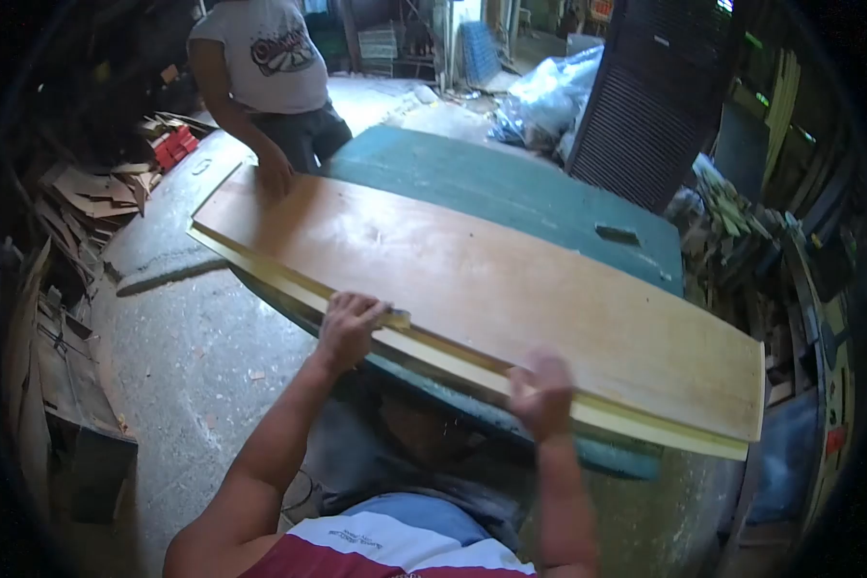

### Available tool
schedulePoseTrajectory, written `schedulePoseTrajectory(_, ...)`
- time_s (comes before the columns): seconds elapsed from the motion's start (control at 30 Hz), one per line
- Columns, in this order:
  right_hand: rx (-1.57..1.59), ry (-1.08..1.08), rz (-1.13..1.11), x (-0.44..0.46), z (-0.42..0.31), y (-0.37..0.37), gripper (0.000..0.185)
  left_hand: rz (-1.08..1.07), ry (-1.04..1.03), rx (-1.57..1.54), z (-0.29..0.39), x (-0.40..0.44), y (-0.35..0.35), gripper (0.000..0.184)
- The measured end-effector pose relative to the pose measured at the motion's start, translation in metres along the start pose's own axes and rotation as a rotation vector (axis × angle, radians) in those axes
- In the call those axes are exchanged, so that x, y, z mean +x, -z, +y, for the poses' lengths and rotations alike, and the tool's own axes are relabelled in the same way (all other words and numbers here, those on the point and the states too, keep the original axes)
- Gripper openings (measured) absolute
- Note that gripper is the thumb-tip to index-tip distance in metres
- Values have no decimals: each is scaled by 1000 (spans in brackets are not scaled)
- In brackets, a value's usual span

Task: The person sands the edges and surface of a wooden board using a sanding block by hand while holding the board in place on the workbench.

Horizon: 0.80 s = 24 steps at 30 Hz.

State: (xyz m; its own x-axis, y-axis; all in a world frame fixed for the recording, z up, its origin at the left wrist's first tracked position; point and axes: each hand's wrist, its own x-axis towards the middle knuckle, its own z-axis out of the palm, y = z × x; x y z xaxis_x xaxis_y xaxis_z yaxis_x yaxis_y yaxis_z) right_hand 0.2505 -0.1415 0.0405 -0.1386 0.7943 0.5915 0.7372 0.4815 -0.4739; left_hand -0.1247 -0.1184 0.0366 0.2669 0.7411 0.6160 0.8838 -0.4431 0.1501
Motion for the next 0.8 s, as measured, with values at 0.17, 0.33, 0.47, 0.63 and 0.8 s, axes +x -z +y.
schedulePoseTrajectory(0.17, -579, -512, -68, 39, 177, 52, 63, -198, -213, -105, 20, -1, -48, 43)
schedulePoseTrajectory(0.33, -717, -659, -130, 44, 202, 65, 67, -190, -436, -205, 165, 33, -109, 31)
schedulePoseTrajectory(0.47, -674, -660, -147, 38, 200, 72, 66, -248, -542, -209, 264, 70, -138, 49)
schedulePoseTrajectory(0.63, -666, -666, -146, 37, 202, 73, 65, -217, -570, -224, 222, 65, -125, 37)
schedulePoseTrajectory(0.8, -690, -632, -123, 31, 212, 65, 63, -144, -393, -311, 68, 25, -91, 28)
